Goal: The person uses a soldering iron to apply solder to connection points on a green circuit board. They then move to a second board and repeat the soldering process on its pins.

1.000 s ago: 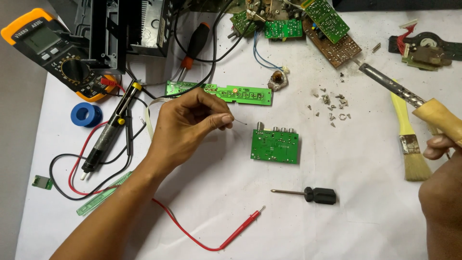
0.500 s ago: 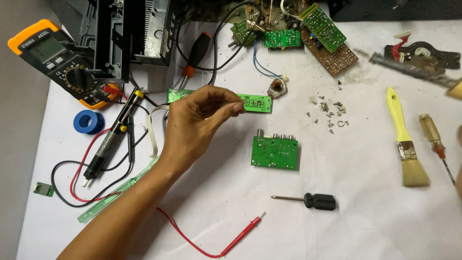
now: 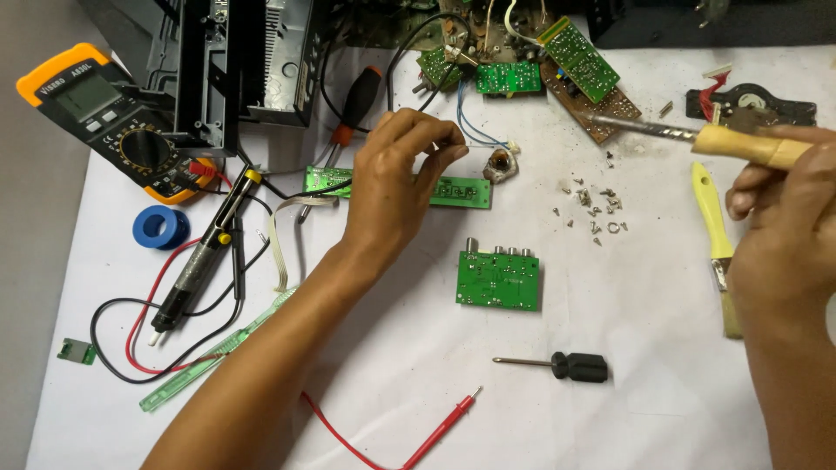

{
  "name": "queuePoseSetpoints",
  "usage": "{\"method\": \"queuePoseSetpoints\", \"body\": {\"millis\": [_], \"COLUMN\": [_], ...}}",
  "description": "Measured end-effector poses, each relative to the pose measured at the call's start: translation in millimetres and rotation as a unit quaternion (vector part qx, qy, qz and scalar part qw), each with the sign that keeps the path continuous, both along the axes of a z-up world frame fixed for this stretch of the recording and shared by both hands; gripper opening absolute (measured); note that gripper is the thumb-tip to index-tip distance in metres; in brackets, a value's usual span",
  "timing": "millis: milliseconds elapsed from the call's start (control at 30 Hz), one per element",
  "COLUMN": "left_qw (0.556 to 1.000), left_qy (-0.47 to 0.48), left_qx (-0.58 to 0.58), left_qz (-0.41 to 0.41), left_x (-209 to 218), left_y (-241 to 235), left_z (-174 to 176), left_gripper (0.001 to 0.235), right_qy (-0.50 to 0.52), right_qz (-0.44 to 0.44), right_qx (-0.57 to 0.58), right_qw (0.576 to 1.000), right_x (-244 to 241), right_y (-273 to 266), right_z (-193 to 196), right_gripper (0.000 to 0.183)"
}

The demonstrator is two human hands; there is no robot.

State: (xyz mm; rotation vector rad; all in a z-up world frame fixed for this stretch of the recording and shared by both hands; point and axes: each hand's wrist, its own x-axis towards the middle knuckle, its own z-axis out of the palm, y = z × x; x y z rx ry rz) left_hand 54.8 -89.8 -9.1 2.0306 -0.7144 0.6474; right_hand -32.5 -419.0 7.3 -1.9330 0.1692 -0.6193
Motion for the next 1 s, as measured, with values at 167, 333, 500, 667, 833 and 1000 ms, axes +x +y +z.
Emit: {"method": "queuePoseSetpoints", "body": {"millis": [167, 333, 500, 667, 833, 1000], "left_qw": [0.999, 0.997, 0.996, 0.993, 0.993, 0.992], "left_qy": [-0.009, -0.038, -0.058, -0.078, -0.076, -0.077], "left_qx": [0.023, 0.048, 0.045, 0.041, 0.049, 0.056], "left_qz": [0.034, 0.045, 0.056, 0.075, 0.082, 0.079], "left_x": [-1, -4, -11, -10, -7, -7], "left_y": [0, -5, -11, -12, -12, -13], "left_z": [-6, -14, -15, -15, -18, -19], "left_gripper": [0.009, 0.010, 0.008, 0.006, 0.006, 0.006], "right_qy": [-0.079, -0.071, -0.056, -0.052, -0.059, -0.051], "right_qz": [0.060, 0.057, 0.055, 0.067, 0.083, 0.080], "right_qx": [-0.068, -0.098, -0.108, -0.111, -0.093, -0.130], "right_qw": [0.993, 0.991, 0.991, 0.990, 0.991, 0.987], "right_x": [-6, -5, -9, -12, -12, -13], "right_y": [29, 52, 54, 50, 48, 50], "right_z": [-6, -2, -5, -10, -13, -10], "right_gripper": [0.036, 0.020, 0.029, 0.029, 0.037, 0.036]}}
